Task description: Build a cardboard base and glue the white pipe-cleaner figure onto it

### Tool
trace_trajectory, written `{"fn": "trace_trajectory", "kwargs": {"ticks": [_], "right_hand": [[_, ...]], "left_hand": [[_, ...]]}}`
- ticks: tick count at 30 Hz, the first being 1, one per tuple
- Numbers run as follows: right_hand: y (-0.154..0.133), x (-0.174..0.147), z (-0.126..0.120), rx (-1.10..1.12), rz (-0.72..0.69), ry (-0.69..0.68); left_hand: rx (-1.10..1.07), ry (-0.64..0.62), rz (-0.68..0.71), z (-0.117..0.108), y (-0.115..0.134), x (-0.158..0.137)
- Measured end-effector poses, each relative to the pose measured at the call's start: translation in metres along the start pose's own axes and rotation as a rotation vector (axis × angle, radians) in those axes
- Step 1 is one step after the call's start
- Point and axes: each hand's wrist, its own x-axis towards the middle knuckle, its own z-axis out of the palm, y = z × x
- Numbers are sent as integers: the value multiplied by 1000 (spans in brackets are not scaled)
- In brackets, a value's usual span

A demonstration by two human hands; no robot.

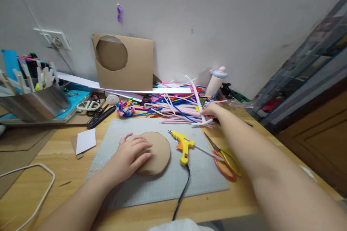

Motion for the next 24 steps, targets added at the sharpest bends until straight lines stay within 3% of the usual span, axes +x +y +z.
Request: {"fn": "trace_trajectory", "kwargs": {"ticks": [7, 14, 24], "right_hand": [[9, 6, 8, 168, -4, 21], [9, -27, -12, 502, -141, 47], [-7, -87, -6, 727, -313, -242]], "left_hand": [[23, -1, 8, 1, 1, -1], [33, 2, 13, 4, -1, -2], [36, 6, -20, 9, -5, -1]]}}
